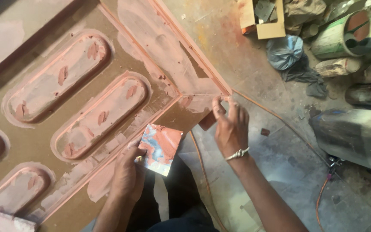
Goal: The person applies a pinkish putty to a wooden door panel using a small card as a trowel. They spread the material into recessed oval shapes and along the frame edges, occasionally mixing more putty on a separate board.
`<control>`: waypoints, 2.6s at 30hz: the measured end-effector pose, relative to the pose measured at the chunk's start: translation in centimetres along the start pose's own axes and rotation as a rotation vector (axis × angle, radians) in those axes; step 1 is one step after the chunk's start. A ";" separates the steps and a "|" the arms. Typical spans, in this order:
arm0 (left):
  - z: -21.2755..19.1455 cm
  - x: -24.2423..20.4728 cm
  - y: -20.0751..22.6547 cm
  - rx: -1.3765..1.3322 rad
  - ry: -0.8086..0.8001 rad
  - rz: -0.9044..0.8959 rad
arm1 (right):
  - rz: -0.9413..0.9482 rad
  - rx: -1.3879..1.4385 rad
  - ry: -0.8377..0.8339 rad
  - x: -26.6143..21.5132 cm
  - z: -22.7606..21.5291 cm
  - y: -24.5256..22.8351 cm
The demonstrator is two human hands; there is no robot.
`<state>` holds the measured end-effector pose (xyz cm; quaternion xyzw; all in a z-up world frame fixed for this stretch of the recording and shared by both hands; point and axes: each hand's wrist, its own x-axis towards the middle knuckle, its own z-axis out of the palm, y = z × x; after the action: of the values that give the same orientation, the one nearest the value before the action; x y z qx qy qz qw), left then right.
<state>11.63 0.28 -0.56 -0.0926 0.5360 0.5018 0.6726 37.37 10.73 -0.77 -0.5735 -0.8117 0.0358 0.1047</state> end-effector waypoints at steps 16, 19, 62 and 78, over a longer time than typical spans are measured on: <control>5.7 0.2 0.6 -0.046 -0.636 -0.336 | -0.459 0.443 -0.338 2.1 -14.4 -0.3; 5.2 0.7 1.4 0.080 -0.560 -0.261 | -0.492 0.383 -0.321 2.9 -15.0 -0.1; -1.3 13.1 16.5 -0.066 -0.226 -0.023 | -0.177 0.059 -0.087 23.5 3.9 -8.5; 0.0 13.7 17.1 -0.100 -0.256 -0.024 | -0.191 0.059 -0.115 24.8 3.9 -8.1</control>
<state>-2.71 16.38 -4.62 -0.0677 0.4187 0.5276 0.7360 21.12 31.50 0.03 -0.4872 -0.8659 0.0822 0.0778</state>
